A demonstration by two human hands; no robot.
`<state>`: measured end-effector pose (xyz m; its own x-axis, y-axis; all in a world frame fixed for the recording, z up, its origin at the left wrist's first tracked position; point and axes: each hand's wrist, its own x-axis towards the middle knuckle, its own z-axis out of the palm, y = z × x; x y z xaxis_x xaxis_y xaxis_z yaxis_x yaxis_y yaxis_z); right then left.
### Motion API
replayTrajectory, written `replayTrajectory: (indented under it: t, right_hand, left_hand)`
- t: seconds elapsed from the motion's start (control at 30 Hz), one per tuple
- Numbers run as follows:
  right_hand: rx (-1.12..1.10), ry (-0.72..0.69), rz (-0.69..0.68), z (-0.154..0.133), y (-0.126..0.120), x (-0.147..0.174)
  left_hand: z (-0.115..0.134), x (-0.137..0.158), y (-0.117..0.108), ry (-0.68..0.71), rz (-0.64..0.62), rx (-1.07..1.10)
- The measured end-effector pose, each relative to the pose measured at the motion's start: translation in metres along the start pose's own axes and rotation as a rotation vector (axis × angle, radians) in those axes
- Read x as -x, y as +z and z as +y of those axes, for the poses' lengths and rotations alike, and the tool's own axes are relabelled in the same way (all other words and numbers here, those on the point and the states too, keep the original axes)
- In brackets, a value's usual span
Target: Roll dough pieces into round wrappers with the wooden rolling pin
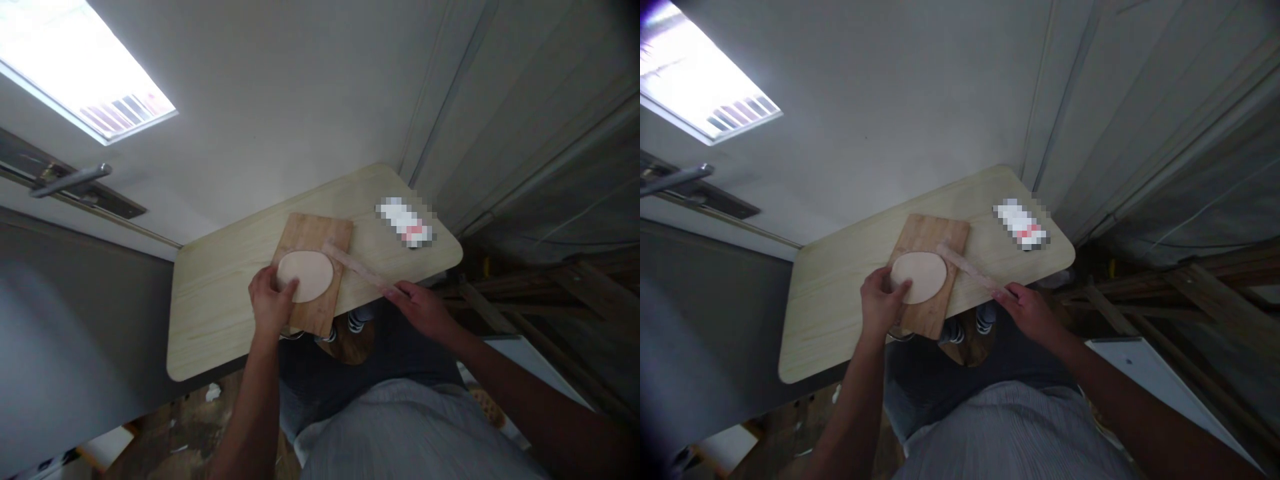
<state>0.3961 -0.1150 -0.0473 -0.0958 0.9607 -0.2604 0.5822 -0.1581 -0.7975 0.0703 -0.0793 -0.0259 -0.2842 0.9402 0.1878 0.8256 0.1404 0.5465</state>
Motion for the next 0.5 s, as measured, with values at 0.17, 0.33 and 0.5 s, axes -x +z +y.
replayTrajectory:
  t: [0.17, 0.33, 0.5]
  right_hand:
    - [0.027, 0.008, -0.001, -0.003, 0.000, 0.001]
    - [0.008, 0.020, -0.011, 0.000, 0.000, 0.001]
    - [0.022, -0.007, -0.009, 0.003, -0.003, 0.003]
  left_hand:
    - [0.013, -0.003, 0.002, -0.074, -0.025, 0.184]
    - [0.018, -0.017, -0.005, -0.072, -0.135, 0.388]
    - [0.012, -0.060, -0.020, -0.024, -0.368, 0.332]
